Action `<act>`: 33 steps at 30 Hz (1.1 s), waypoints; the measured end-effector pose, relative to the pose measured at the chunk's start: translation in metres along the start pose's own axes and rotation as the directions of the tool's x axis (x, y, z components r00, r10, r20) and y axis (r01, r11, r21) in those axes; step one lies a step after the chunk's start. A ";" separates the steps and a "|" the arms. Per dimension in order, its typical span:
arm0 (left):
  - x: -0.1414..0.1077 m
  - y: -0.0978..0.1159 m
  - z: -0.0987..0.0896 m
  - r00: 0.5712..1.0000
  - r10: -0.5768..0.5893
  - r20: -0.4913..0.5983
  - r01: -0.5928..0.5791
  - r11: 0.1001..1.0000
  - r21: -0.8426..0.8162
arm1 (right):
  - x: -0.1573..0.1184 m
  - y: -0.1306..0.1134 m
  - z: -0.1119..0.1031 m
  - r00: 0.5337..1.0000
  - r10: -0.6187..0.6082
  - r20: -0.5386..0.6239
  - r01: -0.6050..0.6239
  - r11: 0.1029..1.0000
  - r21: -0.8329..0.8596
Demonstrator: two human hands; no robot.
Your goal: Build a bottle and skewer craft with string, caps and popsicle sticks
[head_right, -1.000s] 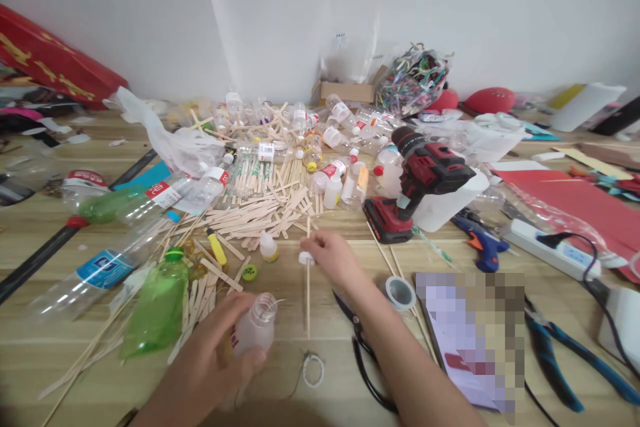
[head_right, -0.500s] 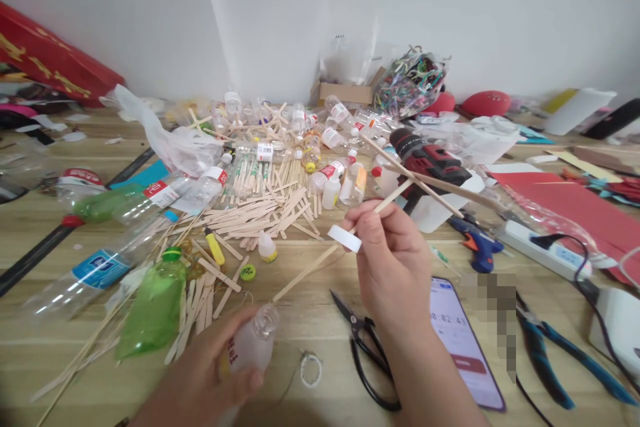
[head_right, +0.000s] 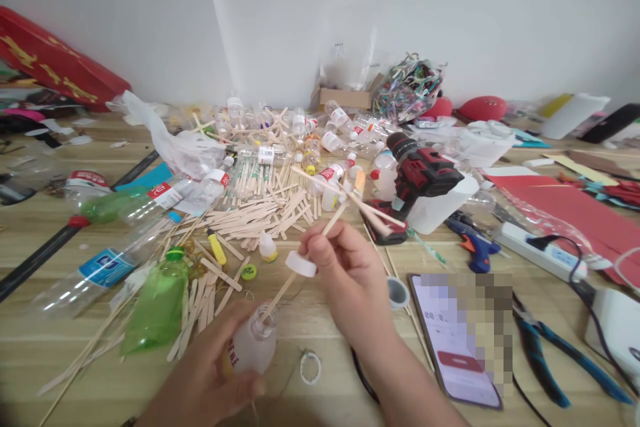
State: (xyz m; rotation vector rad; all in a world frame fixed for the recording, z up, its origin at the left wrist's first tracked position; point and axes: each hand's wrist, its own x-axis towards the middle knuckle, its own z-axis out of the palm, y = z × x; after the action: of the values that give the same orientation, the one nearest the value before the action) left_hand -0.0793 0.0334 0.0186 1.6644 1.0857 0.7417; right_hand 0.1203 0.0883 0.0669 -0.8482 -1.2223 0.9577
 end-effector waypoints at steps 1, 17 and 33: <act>0.000 0.002 0.000 1.000 -0.003 -0.010 0.003 1.000 -0.018 | -0.002 0.001 0.003 1.000 0.005 0.020 -0.005 1.000 0.004; 0.000 0.013 0.000 0.994 -0.107 0.003 0.104 0.964 -0.243 | -0.024 0.009 0.025 0.977 -0.012 0.213 0.030 0.996 -0.079; 0.001 0.007 0.000 0.993 -0.106 -0.051 0.090 0.964 -0.250 | -0.026 0.016 0.025 0.869 0.332 0.366 -0.385 0.919 0.082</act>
State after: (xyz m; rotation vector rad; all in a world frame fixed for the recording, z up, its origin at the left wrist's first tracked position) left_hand -0.0773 0.0333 0.0249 1.3746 1.0655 0.8351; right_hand 0.0913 0.0706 0.0460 -0.8227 -1.2886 1.5390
